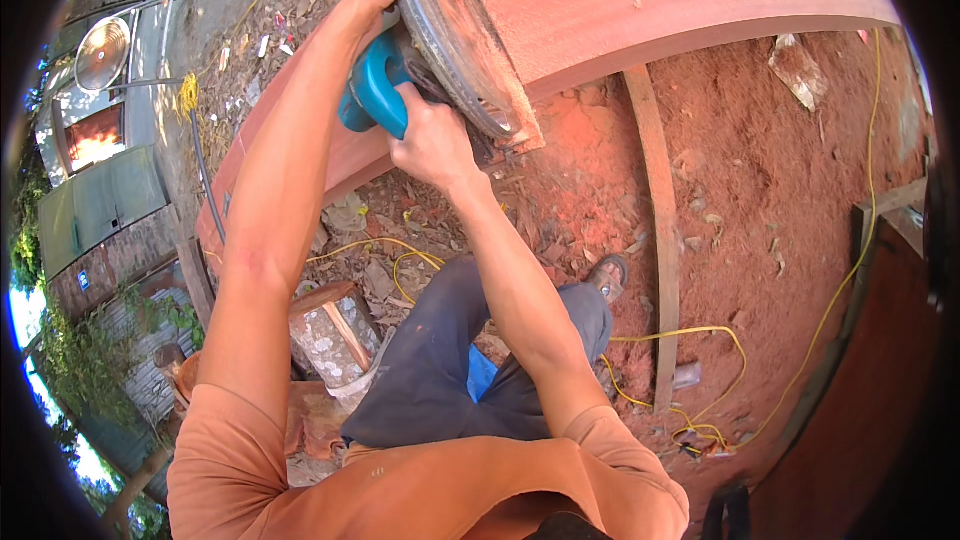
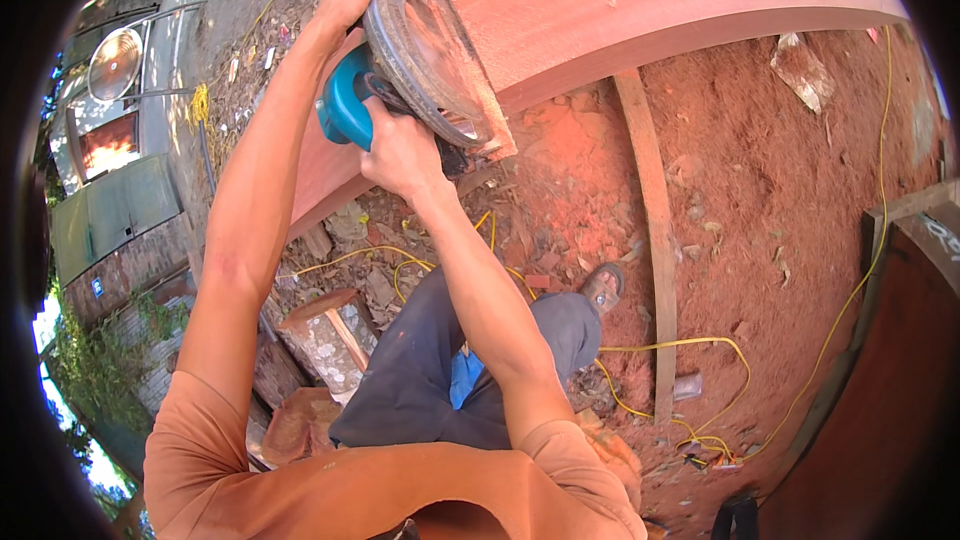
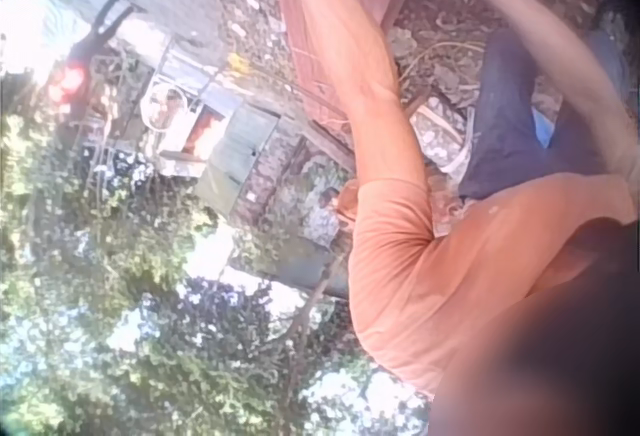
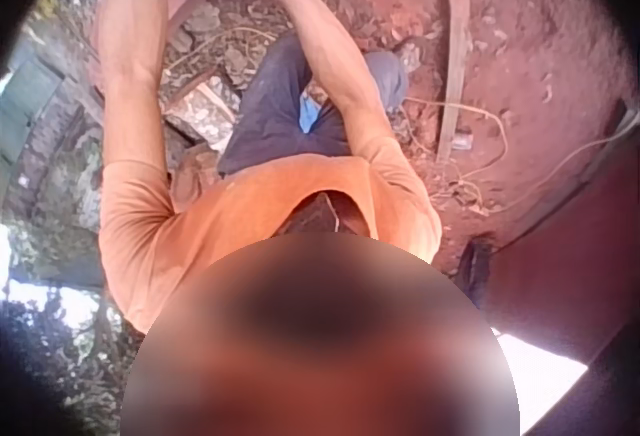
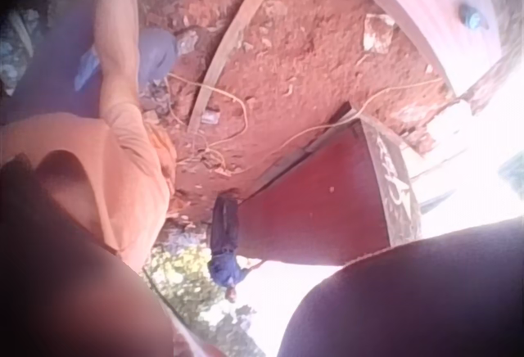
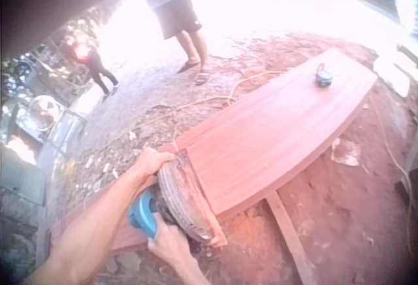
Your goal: The person plugs in a circular saw and cuts a long reddish-brown board placed on supports. They adjust the saw, make a cut along the board, then reposition and cut again. The board remains on the supports during the cuts.
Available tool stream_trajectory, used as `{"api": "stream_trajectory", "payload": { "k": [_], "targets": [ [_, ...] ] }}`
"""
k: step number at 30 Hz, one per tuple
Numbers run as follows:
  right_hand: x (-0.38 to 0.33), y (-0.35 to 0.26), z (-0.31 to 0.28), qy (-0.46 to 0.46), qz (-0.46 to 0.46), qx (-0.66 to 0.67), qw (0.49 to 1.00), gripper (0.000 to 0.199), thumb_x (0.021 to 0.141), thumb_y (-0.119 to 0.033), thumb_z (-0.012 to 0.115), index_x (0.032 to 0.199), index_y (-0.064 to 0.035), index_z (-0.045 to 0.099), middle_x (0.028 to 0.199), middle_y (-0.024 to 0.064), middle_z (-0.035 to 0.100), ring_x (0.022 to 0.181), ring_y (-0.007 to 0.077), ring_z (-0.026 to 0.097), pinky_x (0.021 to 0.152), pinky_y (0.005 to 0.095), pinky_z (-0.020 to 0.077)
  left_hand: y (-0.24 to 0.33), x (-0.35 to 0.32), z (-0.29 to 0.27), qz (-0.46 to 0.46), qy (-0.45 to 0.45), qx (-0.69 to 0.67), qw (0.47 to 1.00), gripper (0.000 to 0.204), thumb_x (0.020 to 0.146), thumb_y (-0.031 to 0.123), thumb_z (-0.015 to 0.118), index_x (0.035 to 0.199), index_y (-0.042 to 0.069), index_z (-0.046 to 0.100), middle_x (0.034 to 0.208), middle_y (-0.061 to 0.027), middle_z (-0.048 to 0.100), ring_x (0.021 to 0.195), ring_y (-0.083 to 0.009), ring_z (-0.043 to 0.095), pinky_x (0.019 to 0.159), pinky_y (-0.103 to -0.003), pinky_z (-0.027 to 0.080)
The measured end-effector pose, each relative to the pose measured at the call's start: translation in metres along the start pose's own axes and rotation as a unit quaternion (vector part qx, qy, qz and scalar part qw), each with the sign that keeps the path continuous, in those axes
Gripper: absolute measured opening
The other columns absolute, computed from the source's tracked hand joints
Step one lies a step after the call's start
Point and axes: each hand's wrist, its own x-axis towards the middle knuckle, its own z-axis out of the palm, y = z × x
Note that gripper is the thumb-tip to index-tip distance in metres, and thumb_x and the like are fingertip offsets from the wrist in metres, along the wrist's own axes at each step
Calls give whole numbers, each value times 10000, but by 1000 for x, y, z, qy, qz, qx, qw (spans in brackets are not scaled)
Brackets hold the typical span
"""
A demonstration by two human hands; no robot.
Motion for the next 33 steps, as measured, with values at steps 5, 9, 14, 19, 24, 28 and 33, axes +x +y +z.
{"api": "stream_trajectory", "payload": {
  "k": [5, 9, 14, 19, 24, 28, 33],
  "targets": [
    [5, 0, -1, -7, 1, -5, 1000, 511, 787, -61, 688, 1283, -44, 563, 834, 315, 687, 853, 501, 686, 768, 575, 556, 7, -1, -1, -5, 9, -17, 1000, 586, 757, 469, 781, 848, -109, 740, 774, -162, 726, 713, -230, 662, 646, -408, 486],
    [9, 0, 1, -3, -3, -3, 1000, 508, 787, -59, 686, 1279, -44, 561, 828, 313, 686, 849, 499, 686, 763, 573, 557, 8, -1, -2, 3, 21, -12, 1000, 572, 781, 460, 770, 865, -105, 746, 784, -147, 724, 712, -219, 659, 643, -399, 482],
    [12, 4, 3, 1, -13, -2, 1000, 491, 790, -58, 681, 1265, -43, 558, 823, 310, 685, 834, 498, 686, 751, 571, 556, -2, 10, -4, 3, 15, 35, 999, 550, 835, 455, 744, 873, -94, 760, 753, -129, 722, 683, -190, 655, 633, -398, 480],
    [16, 4, 3, -8, -5, -5, 1000, 485, 791, -61, 683, 1260, -39, 559, 821, 307, 687, 822, 498, 685, 740, 571, 555, -7, 16, -6, -16, 1, 10, 1000, 554, 832, 460, 748, 852, -93, 749, 761, -129, 718, 675, -190, 647, 635, -402, 479],
    [21, 3, 1, -19, 6, 1, 1000, 501, 769, -65, 703, 1247, -45, 552, 845, 316, 695, 856, 507, 687, 784, 582, 553, 12, 4, -1, -47, 18, -71, 996, 467, 829, 360, 772, 907, -99, 738, 800, -137, 728, 690, -208, 678, 629, -390, 516],
    [23, 3, 2, -36, 20, 1, 999, 527, 761, -72, 710, 1262, -54, 546, 866, 321, 702, 879, 505, 691, 811, 589, 550, 29, -1, 3, -75, 47, -213, 973, 326, 795, 149, 800, 958, -122, 718, 859, -158, 744, 702, -245, 723, 588, -373, 568],
    [26, 4, 4, -42, 19, -7, 999, 549, 766, -74, 706, 1289, -60, 539, 880, 314, 707, 889, 499, 693, 829, 588, 545, 24, 10, -3, -68, 48, -42, 996, 340, 766, 200, 803, 862, -118, 732, 811, -171, 735, 674, -251, 709, 577, -392, 560]
  ]
}}
